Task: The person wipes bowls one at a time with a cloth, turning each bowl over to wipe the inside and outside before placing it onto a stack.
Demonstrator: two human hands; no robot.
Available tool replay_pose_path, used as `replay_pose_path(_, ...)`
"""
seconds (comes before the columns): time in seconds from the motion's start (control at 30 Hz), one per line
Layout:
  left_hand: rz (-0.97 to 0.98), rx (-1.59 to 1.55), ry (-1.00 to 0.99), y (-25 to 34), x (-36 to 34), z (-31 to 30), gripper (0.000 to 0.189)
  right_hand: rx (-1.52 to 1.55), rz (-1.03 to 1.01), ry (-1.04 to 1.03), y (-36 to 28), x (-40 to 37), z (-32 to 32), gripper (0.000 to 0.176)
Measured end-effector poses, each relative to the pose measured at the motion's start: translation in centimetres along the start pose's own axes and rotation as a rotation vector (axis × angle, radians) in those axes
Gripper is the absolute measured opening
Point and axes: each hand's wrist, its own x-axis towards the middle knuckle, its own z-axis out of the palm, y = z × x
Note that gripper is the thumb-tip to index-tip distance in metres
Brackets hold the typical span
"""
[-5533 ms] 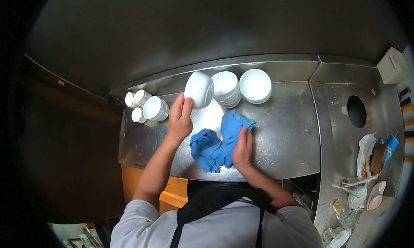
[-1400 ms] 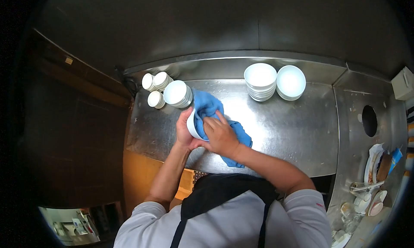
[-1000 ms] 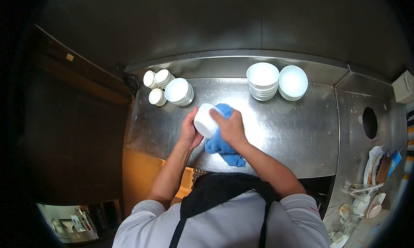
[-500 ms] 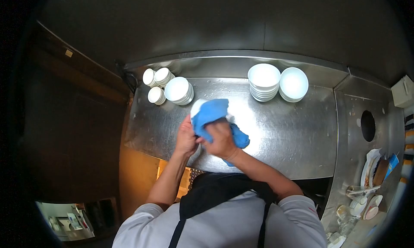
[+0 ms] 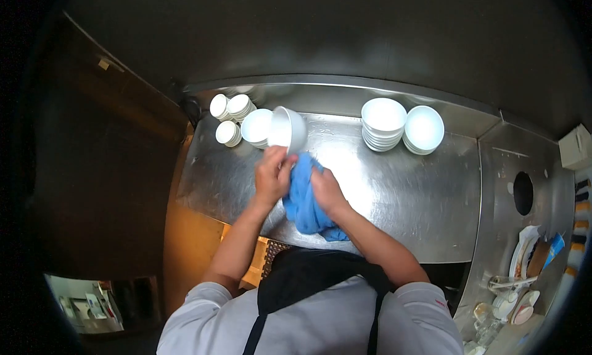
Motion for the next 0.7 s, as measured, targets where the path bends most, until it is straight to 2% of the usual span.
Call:
replay_pose_path(0.07, 0.142, 0.239, 0.074, -2.7, 1.4, -0.9, 0.021, -0.219, -0.181, -0.053, -0.3, -1.7, -0.3, 0.048)
replay_pose_path(0.1, 0.153, 0.298, 0.063, -4.3, 1.8, -1.4, 0.020, -0.214, -0.142, 0.054, -0.6, -1.7, -1.2, 0.049)
replay_pose_path(0.13, 0.164, 0.355, 0.050, -5.9, 2.1, -1.8, 0.020, -0.077, -0.046, 0.115, -1.2, -1.5, -1.9, 0.057)
replay_pose_path(0.17, 0.174, 0.409, 0.037, -7.3, 2.1, -2.0, 0.020, 0.042, -0.009, 0.043, -2.2, -1.4, -2.7, 0.061)
replay_pose_path(0.2, 0.123, 0.453, -0.029, -8.3, 2.2, -2.2, 0.019, 0.159, 0.026, -0.028, -3.1, -1.5, -3.3, 0.065)
replay_pose_path(0.3, -0.015, 0.573, -0.198, -9.8, 2.4, -2.4, 0.017, 0.299, -0.011, -0.113, -2.0, -1.6, -5.4, 0.059)
replay_pose_path(0.4, -0.099, 0.647, -0.290, -10.3, 2.2, -1.8, 0.015, 0.490, 0.037, -0.126, -2.8, -3.0, -6.0, 0.053)
replay_pose_path(0.47, -0.126, 0.661, -0.306, -10.8, 2.3, -1.3, 0.012, 0.331, 0.025, -0.050, -2.9, -3.3, -7.1, 0.045)
replay_pose_path(0.5, -0.164, 0.681, -0.337, -9.7, 2.9, -1.1, 0.021, 0.254, 0.019, -0.006, -3.0, -3.5, -7.8, 0.042)
replay_pose_path(0.6, 0.151, 0.590, -0.055, -3.6, 5.2, 1.9, 0.036, 0.169, -0.004, 0.001, -2.8, -4.0, -8.8, 0.037)
replay_pose_path(0.67, 0.128, 0.187, -0.269, -0.2, 6.6, 4.8, 0.050, 0.182, -0.013, -0.018, -2.5, -4.3, -8.4, 0.035)
replay_pose_path(0.7, 0.254, 0.169, -0.343, 1.7, 7.7, 6.4, 0.050, 0.182, -0.020, -0.034, -1.9, -4.2, -8.2, 0.035)
